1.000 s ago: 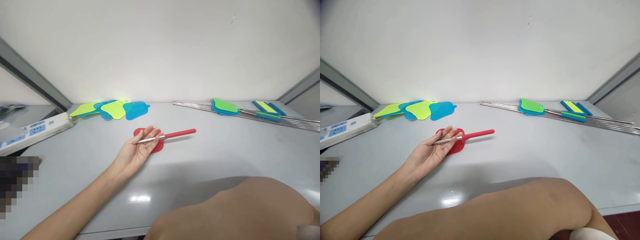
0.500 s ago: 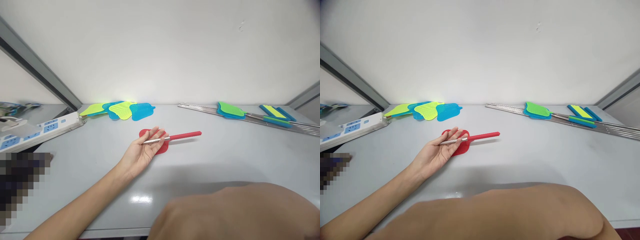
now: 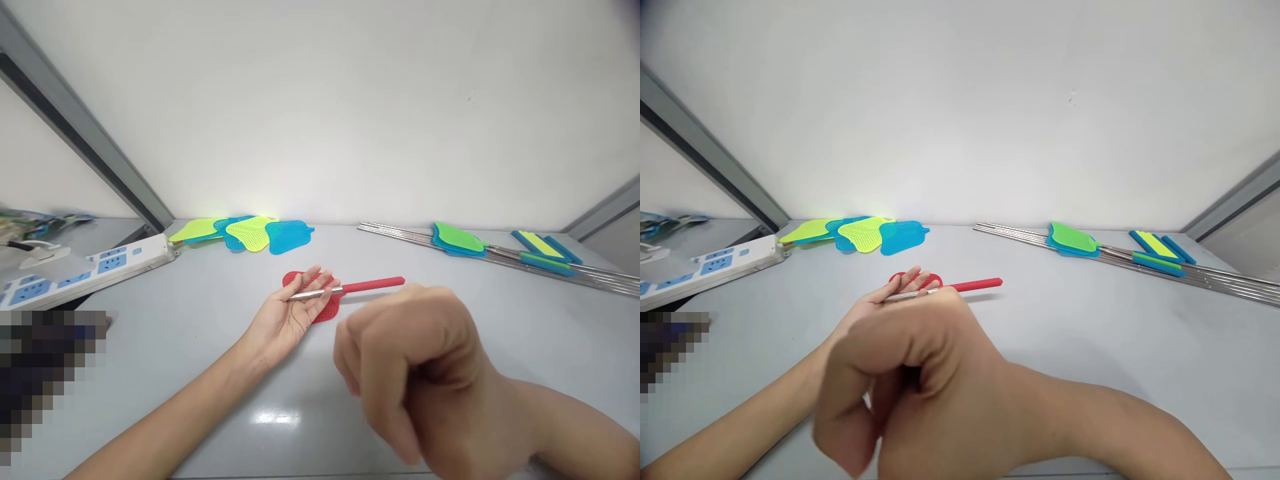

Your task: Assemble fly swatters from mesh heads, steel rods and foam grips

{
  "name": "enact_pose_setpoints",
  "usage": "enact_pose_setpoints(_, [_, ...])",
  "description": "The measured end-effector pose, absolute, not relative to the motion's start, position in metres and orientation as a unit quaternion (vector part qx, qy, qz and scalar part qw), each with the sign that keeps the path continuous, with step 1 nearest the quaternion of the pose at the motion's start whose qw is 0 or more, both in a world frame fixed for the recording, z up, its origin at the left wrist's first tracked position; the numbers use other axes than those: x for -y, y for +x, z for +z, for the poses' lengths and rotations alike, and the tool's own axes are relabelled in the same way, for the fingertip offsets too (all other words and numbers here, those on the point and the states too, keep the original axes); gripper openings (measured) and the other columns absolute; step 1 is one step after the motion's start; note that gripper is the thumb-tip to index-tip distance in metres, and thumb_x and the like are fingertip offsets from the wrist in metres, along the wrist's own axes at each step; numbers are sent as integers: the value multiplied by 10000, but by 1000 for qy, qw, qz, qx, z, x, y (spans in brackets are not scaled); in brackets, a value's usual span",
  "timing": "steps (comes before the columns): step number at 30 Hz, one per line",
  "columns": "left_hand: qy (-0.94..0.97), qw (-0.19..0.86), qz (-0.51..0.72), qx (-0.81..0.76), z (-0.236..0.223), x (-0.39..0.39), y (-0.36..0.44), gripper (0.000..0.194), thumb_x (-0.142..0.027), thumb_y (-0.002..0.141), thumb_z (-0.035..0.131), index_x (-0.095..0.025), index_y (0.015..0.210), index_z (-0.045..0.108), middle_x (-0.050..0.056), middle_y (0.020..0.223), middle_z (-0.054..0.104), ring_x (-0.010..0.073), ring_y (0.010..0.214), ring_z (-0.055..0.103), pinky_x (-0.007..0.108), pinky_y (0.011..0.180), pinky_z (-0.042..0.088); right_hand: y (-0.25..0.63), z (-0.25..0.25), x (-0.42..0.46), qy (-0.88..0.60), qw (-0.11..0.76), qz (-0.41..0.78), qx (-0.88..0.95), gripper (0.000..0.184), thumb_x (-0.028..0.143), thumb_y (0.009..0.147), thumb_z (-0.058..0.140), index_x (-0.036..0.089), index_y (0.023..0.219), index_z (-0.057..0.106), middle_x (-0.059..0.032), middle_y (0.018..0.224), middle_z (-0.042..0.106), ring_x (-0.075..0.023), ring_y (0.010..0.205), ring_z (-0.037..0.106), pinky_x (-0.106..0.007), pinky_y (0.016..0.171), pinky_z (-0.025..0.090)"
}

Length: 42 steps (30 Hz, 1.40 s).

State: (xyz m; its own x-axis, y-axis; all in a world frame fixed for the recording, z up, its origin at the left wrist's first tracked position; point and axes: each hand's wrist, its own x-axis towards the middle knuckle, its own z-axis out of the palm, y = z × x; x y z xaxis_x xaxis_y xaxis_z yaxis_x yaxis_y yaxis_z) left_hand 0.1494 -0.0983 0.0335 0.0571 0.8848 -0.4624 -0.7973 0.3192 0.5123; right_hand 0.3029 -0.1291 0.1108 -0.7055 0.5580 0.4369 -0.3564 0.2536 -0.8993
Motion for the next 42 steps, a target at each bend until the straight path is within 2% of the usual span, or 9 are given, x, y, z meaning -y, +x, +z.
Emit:
enact_pose_setpoints(6, [91,757,573,-301,14,96,141,222,-132,810,448,-84,1013,522,143,1146,518,246,1064,474,295,823,487,319,86,130,-97,403,618,668,356,-45,626,326,156,334,357,47,328,347,-40,381,350,-212,485,330])
enact_pose_setpoints(10, [97,756,575,-296,14,94,141,232,-134,808,455,-90,1030,506,145,1181,489,258,1080,457,317,851,471,328,66,110,-138,454,611,634,319,-18,570,333,162,307,338,36,296,333,-59,365,312,-242,476,319])
enact_pose_setpoints(12, [101,756,573,-298,15,94,141,231,-135,808,454,-94,1030,504,145,1192,479,261,1084,452,318,850,473,333,53,97,-164,482,617,600,273,-13,505,324,166,299,330,28,297,384,-68,359,299,-259,484,315])
enact_pose_setpoints(15, [106,756,572,-302,15,95,141,240,-142,806,463,-88,1037,497,152,1196,473,264,1082,454,318,857,469,342,32,79,-231,506,597,578,234,1,438,307,182,310,381,-14,381,513,-122,467,403,-282,524,331])
enact_pose_setpoints(19, [104,751,575,-308,14,95,141,228,-131,808,454,-85,1027,500,149,1175,492,251,1070,468,318,865,464,352,15,63,-271,520,556,589,262,14,434,317,200,333,470,-48,519,604,-187,676,505,-343,693,368])
enact_pose_setpoints(27, [99,745,578,-317,19,94,141,226,-133,821,423,-87,1026,508,154,1148,512,265,1053,479,316,816,495,370,12,51,-289,597,510,548,279,82,593,388,215,481,606,-49,680,637,-205,773,540,-391,835,331])
enact_pose_setpoints(30, [97,744,577,-322,19,94,141,227,-139,831,402,-90,1023,513,157,1129,525,261,1042,489,320,802,501,372,11,47,-314,605,510,525,248,144,646,403,207,578,634,-61,764,630,-220,829,543,-387,813,354])
enact_pose_setpoints(36, [96,742,577,-329,20,93,142,236,-131,826,414,-84,1041,498,158,1150,509,252,1054,480,314,817,493,368,7,46,-337,561,570,497,244,260,744,394,195,823,616,-68,866,616,-188,804,547,-323,735,390])
enact_pose_setpoints(42, [102,736,583,-329,22,92,142,248,-125,828,410,-91,1060,492,155,1144,514,252,1045,488,323,802,502,359,-2,48,-383,500,623,465,371,420,796,356,155,881,602,-91,875,594,-179,816,533,-283,705,401])
